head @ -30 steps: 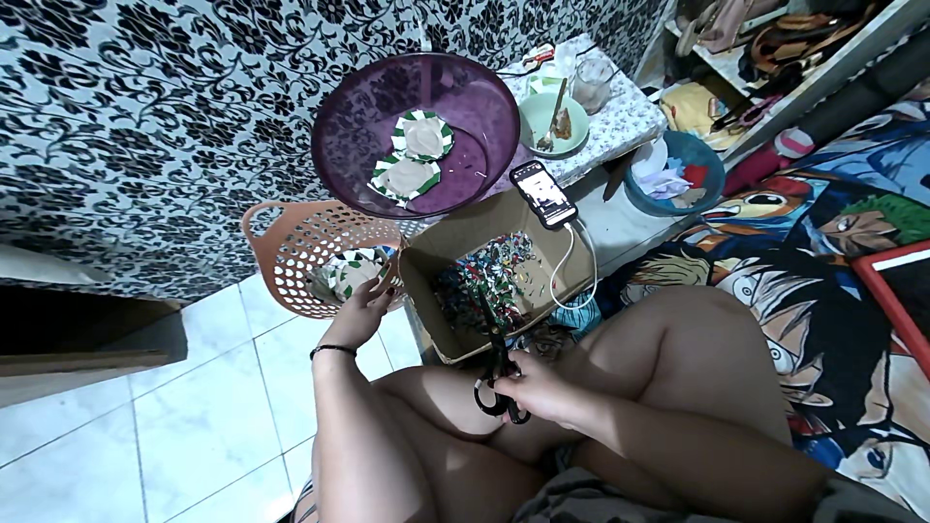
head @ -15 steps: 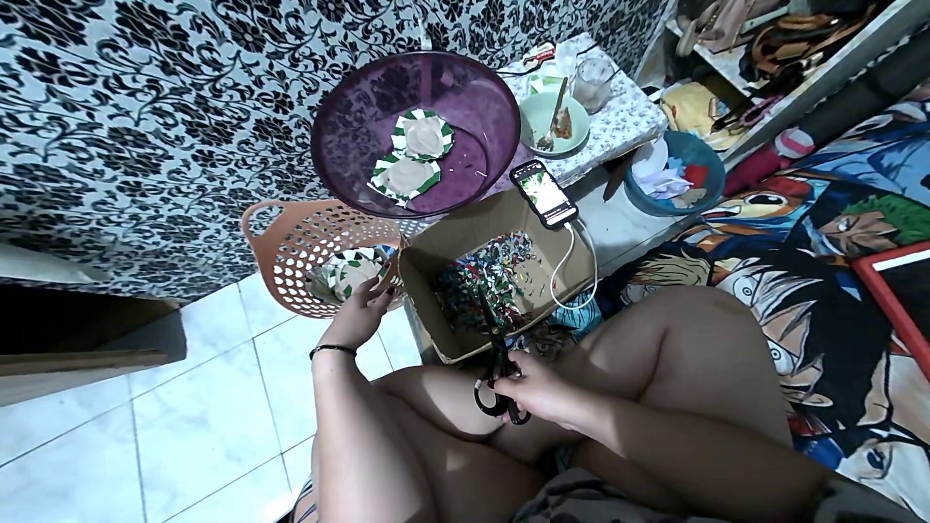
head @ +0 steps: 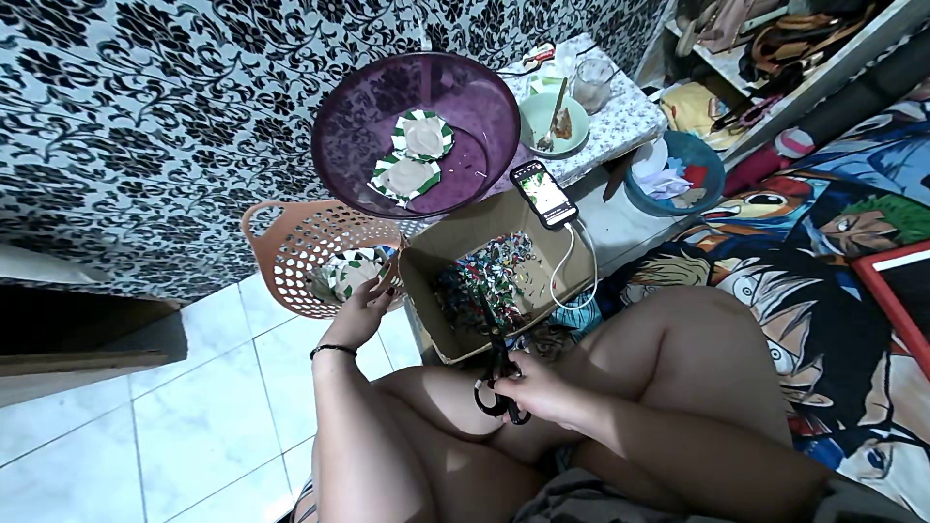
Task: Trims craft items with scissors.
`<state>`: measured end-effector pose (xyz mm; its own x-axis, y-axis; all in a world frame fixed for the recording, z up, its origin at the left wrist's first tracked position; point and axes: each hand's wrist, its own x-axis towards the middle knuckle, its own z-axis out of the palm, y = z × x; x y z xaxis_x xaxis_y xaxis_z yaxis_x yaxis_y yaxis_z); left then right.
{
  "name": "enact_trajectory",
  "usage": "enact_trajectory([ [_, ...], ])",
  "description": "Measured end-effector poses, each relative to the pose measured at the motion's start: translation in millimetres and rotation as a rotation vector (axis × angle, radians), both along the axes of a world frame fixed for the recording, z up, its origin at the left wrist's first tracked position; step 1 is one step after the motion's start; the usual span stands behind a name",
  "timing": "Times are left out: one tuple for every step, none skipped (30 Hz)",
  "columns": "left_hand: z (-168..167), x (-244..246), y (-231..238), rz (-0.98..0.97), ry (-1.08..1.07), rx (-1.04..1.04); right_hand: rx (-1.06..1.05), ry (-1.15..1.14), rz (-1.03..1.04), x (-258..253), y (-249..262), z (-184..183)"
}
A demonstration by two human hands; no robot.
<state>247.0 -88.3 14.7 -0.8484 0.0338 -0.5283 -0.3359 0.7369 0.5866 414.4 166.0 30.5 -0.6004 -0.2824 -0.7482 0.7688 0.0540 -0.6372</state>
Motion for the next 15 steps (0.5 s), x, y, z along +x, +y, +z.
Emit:
enact_trajectory([
  [0.2, 0.1, 0.1, -0.002, 0.001, 0.000, 0.002, -0.001, 0.004, -0.1, -0.1, -0.3],
  [0.2, 0.0, 0.2, -0.001, 0.001, 0.001, 0.003, -0.002, 0.007, -0.1, 0.0, -0.5],
  [0.1, -0.1, 0.2, -0.001, -0.002, -0.001, 0.005, -0.002, 0.009, -0.1, 0.1, -0.5],
  [0.0, -0.2, 0.1, 0.000, -0.003, -0.004, 0.006, -0.001, 0.009, -0.1, 0.2, -0.3],
  [0.0, -0.2, 0.0, 0.004, -0.005, -0.004, 0.007, -0.002, 0.007, 0.0, 0.1, -0.1],
  [0.0, -0.2, 0.0, 0.008, -0.005, -0.003, 0.005, -0.001, 0.004, 0.1, 0.0, 0.2],
  [-0.4, -0.5, 0.0, 0.010, -0.006, -0.003, 0.001, -0.001, 0.000, 0.2, 0.2, 0.9],
  [-1.1, -0.8, -0.1, 0.011, -0.008, -0.003, 0.000, -0.001, -0.001, 0.3, 0.4, 1.4],
  [-2.2, -1.1, -0.6, 0.009, -0.009, -0.001, 0.001, 0.001, 0.003, 0.2, 0.6, 1.4],
  [-4.3, -1.5, -2.0, 0.007, -0.006, 0.001, 0.003, 0.002, 0.005, 0.0, 0.7, 0.8],
  [-5.2, -1.5, -2.7, 0.006, -0.002, 0.005, 0.003, 0.003, 0.005, 0.0, 0.6, 0.2],
  [-4.6, -1.2, -2.2, 0.009, -0.003, 0.006, 0.001, 0.002, 0.006, 0.0, 0.5, -0.1],
  [-2.5, -0.8, -0.7, 0.014, -0.009, 0.006, 0.001, 0.003, 0.005, 0.0, 0.4, -0.4],
  [-0.7, -0.5, 0.3, 0.017, -0.013, 0.005, 0.002, 0.005, 0.004, 0.1, 0.3, -0.8],
  [0.2, -0.3, 0.9, 0.018, -0.014, 0.006, 0.000, 0.004, 0.004, 0.1, 0.2, -1.0],
])
